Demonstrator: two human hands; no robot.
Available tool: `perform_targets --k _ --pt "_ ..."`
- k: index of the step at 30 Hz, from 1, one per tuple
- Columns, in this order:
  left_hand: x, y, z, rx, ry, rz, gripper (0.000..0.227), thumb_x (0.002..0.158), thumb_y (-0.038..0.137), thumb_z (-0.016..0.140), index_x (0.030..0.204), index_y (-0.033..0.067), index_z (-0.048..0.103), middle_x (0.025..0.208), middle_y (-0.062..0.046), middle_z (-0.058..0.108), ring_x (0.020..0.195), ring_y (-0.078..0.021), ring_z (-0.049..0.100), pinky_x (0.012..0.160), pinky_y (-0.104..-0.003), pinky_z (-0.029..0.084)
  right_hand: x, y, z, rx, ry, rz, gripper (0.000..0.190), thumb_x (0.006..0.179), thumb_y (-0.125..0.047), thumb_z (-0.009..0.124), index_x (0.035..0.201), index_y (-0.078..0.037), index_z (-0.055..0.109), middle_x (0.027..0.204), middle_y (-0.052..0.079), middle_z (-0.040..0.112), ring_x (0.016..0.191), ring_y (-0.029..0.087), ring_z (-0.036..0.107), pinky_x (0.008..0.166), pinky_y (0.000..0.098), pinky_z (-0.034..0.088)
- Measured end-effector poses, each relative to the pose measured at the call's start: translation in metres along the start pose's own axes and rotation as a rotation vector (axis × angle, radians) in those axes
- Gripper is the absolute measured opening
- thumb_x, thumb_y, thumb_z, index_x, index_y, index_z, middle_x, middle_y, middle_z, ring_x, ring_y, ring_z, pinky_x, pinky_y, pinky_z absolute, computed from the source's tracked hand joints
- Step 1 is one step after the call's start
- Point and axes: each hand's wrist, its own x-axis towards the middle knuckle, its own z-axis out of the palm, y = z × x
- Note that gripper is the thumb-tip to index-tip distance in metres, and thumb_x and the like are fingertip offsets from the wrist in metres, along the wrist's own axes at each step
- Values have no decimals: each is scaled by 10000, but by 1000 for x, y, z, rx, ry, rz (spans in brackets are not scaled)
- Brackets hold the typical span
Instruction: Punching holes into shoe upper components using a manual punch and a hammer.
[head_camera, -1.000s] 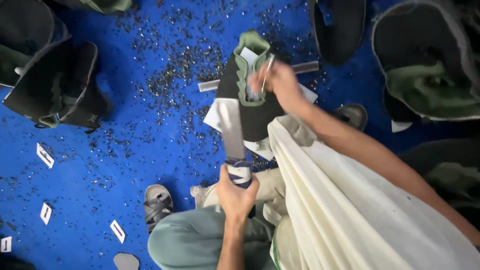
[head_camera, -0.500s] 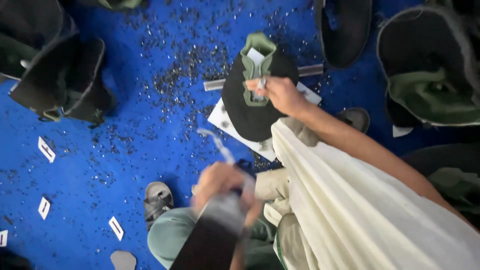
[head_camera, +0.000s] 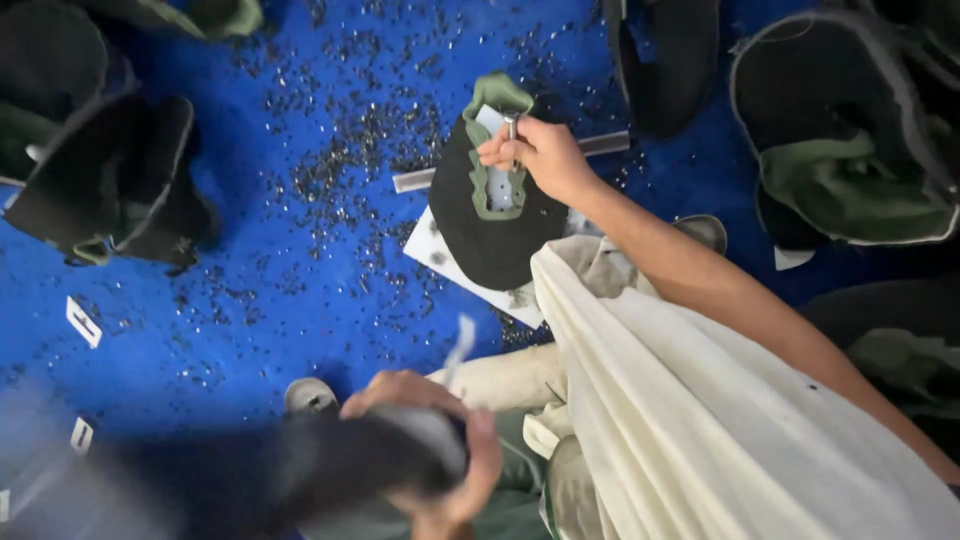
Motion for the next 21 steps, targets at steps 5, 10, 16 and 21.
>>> perform_targets --k 5,10,16,21 --pt "12 -58 26 -208 -224 233 400 678 66 803 959 83 518 863 -73 630 684 -257 609 659 -339 476 -20 -25 12 -223 10 -257 132 1023 10 540 1107 31 640 1143 161 753 1073 237 756 924 345 606" --pt "-1 -122 78 391 -254 -106 526 607 174 872 1036 -4 626 764 -158 689 659 -379 710 617 -401 531 -19 -13 6 -528 -8 -521 277 1010 19 527 1229 64 690 1193 191 734 1131 278 717 953 388 575" --pt "2 -40 27 146 -60 -194 426 656 200 863 939 28 595 728 -67 727 629 -201 722 649 -315 601 21 -12 -10 383 177 27 191 1095 -163 492 1007 -28 595 1039 133 760 950 224 777 895 357 652" --pt "7 -43 31 -262 8 -27 481 702 172 865 1009 78 507 797 -47 656 671 -160 657 655 -316 569 6 -6 3 13 124 -107 49 1035 3 558 1010 24 594 1136 170 761 1034 250 772 876 329 629"
